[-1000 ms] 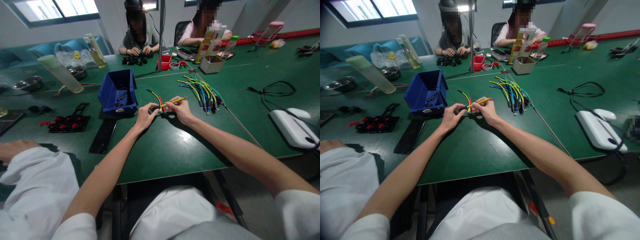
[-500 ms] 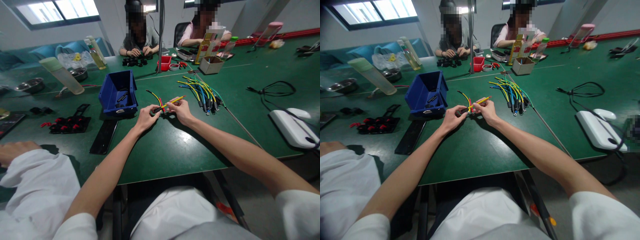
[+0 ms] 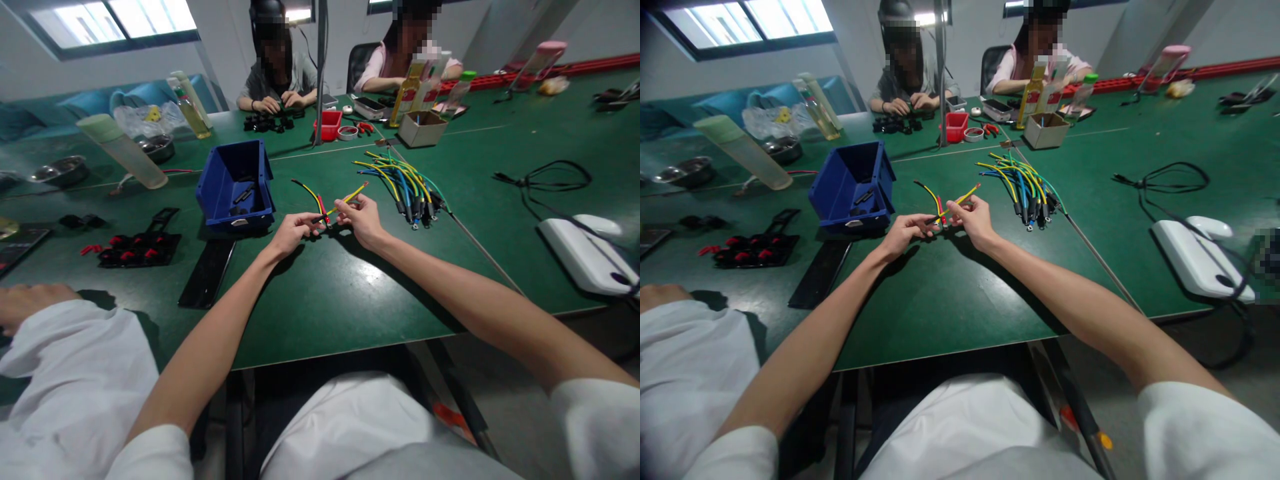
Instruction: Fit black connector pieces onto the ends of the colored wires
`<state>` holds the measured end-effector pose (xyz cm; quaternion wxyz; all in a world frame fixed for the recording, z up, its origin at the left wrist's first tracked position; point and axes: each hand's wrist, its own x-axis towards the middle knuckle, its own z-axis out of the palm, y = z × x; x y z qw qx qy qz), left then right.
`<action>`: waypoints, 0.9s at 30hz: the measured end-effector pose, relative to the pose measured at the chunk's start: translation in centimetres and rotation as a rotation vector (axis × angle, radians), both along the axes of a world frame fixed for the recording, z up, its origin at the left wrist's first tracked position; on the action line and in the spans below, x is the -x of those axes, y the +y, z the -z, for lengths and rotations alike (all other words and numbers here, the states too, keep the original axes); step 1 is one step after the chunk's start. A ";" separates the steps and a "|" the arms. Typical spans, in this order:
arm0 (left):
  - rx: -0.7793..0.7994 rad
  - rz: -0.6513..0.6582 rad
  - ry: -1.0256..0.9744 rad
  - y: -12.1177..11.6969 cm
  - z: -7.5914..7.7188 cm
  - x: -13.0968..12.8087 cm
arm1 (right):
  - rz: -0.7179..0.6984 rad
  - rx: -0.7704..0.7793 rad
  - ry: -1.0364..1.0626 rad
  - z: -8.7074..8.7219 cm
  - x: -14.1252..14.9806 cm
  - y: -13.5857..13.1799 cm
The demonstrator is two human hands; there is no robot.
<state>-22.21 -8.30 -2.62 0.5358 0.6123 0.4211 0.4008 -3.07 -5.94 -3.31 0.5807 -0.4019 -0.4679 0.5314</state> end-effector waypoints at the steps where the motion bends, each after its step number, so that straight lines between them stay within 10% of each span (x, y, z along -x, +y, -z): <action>1: 0.005 0.003 -0.008 0.0 0.1 0.0 | 0.001 0.000 -0.003 0.0 0.0 0.0; 27: -0.058 0.098 0.041 -0.5 0.0 -0.5 | -0.028 -0.008 -0.043 0.0 0.0 -0.1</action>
